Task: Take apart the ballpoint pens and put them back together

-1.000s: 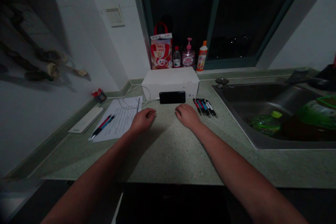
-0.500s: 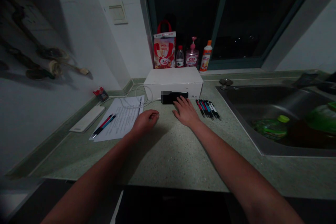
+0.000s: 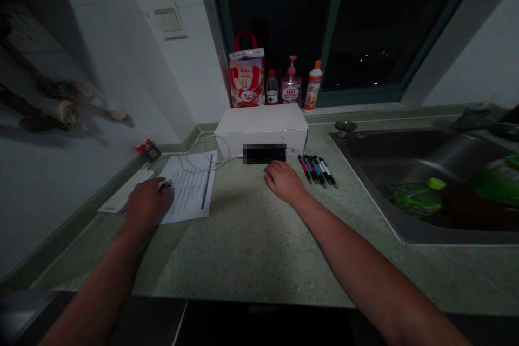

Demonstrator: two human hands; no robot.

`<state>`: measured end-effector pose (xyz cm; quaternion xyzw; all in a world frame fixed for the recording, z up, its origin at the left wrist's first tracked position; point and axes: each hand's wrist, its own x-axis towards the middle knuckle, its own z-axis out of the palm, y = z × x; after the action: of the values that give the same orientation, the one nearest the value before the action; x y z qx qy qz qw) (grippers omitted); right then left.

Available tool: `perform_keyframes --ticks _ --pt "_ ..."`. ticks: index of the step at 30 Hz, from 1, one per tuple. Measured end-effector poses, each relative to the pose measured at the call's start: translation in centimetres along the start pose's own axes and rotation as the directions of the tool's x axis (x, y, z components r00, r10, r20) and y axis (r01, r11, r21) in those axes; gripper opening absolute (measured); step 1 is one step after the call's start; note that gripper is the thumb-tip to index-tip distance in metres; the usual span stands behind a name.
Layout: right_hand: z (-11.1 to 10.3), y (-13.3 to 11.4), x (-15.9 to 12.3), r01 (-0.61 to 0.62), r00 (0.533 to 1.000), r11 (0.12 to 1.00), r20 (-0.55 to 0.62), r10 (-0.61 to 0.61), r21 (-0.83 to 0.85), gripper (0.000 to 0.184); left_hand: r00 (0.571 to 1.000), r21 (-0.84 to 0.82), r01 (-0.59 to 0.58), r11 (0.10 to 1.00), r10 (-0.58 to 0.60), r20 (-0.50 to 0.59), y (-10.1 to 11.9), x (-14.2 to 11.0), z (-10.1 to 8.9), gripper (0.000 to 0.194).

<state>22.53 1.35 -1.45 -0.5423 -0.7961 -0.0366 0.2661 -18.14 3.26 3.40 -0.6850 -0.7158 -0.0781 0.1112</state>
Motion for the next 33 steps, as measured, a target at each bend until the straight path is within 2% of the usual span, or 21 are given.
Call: perform_keyframes --ticks 3,6,14,23,29,33 --pt "0.0 0.1 0.0 0.002 1.000 1.000 -0.006 -0.002 0.012 0.026 0.998 0.061 0.033 0.998 -0.037 0.056 -1.7 -0.6 0.6 0.051" --pt "-0.4 0.2 -0.4 0.002 1.000 1.000 -0.023 -0.002 0.018 0.025 0.991 0.028 0.054 0.998 -0.057 0.118 -2.0 -0.8 0.9 0.047" --pt "-1.8 1.5 -0.8 -0.142 0.986 0.989 -0.091 0.138 -0.030 0.028 0.991 -0.013 0.096 0.995 -0.094 0.095 -1.7 -0.6 1.1 0.042" --pt "-1.3 1.3 -0.5 -0.140 0.988 0.989 -0.077 0.137 -0.041 0.030 0.987 -0.013 0.113 0.993 -0.111 0.120 -1.9 -0.5 1.1 0.042" --pt "-1.5 1.4 -1.4 -0.198 0.976 0.977 -0.105 0.189 -0.084 0.028 0.990 -0.016 0.101 0.995 -0.099 0.096 -1.7 -0.5 1.1 0.040" --pt "-1.6 1.1 -1.7 -0.194 0.980 0.977 -0.060 0.189 -0.090 0.026 0.989 -0.039 0.115 0.993 -0.111 0.094 -1.6 -0.6 0.9 0.040"
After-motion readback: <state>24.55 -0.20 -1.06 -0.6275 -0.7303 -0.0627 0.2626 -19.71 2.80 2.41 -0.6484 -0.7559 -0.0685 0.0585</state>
